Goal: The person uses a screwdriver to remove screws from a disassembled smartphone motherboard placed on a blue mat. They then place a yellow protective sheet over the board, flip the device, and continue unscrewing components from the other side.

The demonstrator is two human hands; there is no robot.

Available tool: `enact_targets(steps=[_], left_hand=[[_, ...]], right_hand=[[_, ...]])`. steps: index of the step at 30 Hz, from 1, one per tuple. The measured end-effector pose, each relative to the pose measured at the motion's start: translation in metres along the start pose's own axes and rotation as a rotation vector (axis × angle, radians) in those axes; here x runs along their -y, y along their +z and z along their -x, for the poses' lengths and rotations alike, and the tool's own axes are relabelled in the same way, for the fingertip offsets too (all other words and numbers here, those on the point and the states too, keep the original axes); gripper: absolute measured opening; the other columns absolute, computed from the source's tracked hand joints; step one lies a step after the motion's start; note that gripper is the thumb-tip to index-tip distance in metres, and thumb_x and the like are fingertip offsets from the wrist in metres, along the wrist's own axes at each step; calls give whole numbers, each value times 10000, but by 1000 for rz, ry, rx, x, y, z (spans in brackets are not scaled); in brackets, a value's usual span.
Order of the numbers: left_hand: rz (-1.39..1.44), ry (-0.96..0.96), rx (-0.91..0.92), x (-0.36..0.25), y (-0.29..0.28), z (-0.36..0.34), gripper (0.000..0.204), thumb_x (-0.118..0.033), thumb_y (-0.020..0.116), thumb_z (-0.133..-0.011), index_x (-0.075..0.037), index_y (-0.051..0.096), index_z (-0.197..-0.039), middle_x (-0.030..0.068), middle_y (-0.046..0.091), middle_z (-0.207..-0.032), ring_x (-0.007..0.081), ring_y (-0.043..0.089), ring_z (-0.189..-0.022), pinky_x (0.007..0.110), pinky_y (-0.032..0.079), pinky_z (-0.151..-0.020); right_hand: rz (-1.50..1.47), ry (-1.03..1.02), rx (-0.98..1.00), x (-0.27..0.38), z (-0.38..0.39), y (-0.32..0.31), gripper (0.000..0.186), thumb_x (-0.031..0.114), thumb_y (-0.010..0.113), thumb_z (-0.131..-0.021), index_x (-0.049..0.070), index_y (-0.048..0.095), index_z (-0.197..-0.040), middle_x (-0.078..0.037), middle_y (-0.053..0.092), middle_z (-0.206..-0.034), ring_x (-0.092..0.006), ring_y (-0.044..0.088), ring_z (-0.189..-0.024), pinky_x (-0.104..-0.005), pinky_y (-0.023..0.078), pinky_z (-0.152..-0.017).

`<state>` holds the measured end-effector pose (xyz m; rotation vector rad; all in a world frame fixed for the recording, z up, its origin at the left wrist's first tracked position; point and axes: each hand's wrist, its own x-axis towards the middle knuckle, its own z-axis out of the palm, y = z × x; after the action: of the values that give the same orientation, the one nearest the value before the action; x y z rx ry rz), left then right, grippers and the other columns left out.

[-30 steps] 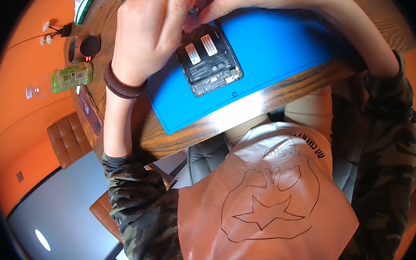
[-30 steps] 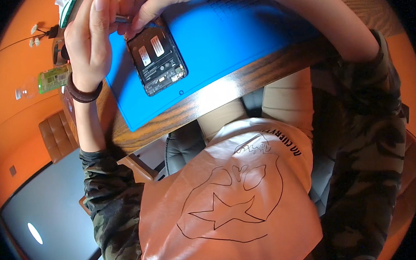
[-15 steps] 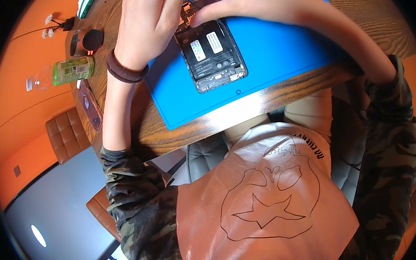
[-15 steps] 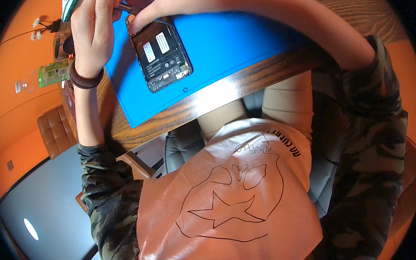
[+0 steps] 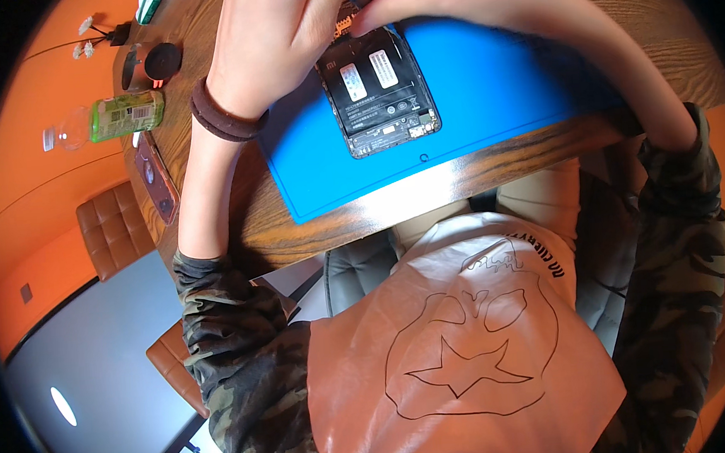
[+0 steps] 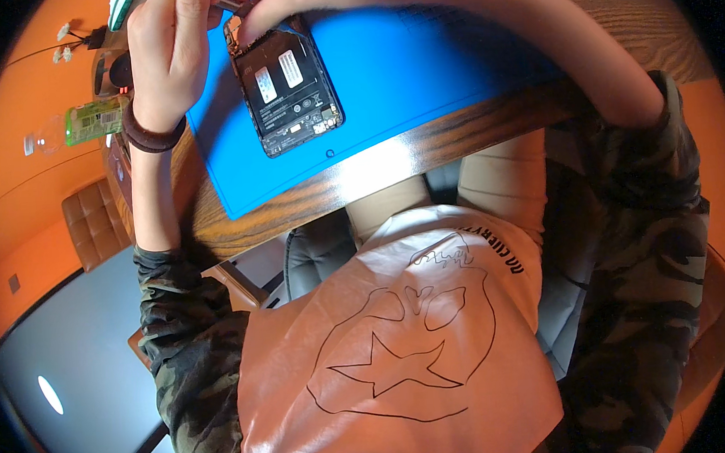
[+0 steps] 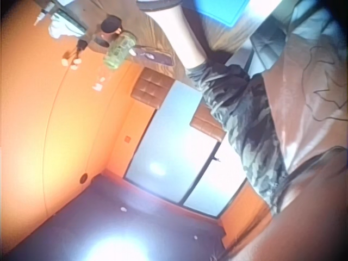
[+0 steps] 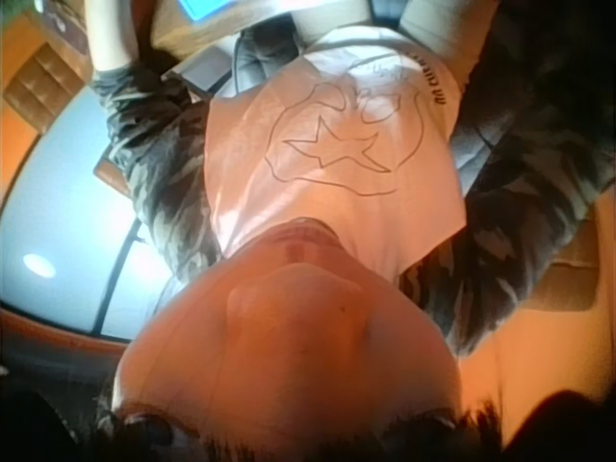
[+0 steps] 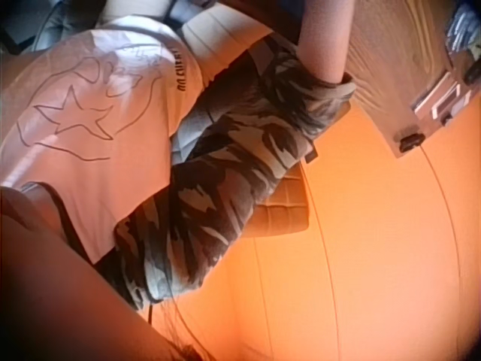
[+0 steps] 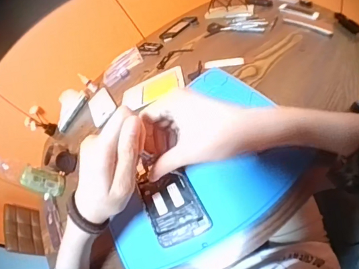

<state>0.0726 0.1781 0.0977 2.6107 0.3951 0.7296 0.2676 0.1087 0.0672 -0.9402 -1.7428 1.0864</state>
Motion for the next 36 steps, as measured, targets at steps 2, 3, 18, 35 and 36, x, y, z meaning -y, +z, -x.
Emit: enact_targets(steps=[2,3,18,35,36], left_hand=[[3,-13,-32,1,2,-1,208,-85,443,-1046,-7,535,-876,124,491,-668,260,515,-546,319,410,-545],[-2,-13,-33,1,2,-2,205,-86,443,-1046,-7,536,-881,125,495,-666,262,520,-546,320,411,-544],[24,-48,21,1,-1,1,147,-82,466,-1038,3,548,-950,162,558,-690,307,596,-583,342,452,-558],[67,-309,64,8,-44,-17,307,-220,443,-1072,-46,635,-1238,19,605,-644,119,542,-522,274,435,-526],[20,-279,81,10,-47,-18,290,-216,458,-1066,-40,648,-1197,34,616,-644,134,566,-533,282,447,-534]], right_hand=[[179,-108,-110,-2,-1,3,351,122,759,-838,-49,657,-1128,-156,714,-1010,-195,668,-953,-300,529,-859],[141,-71,-52,-1,-1,2,345,141,762,-837,-58,660,-1100,-155,712,-983,-200,669,-926,-300,530,-850],[98,52,-104,9,-7,17,261,126,784,-782,-55,626,-883,-116,667,-776,-175,599,-710,-331,488,-666],[-181,132,-382,-43,-8,-15,230,210,652,-960,-12,676,-902,-63,633,-711,-134,609,-590,-264,480,-547],[-184,130,-373,-48,-13,-18,234,213,634,-977,-7,675,-912,-53,635,-716,-118,604,-582,-247,478,-534]])
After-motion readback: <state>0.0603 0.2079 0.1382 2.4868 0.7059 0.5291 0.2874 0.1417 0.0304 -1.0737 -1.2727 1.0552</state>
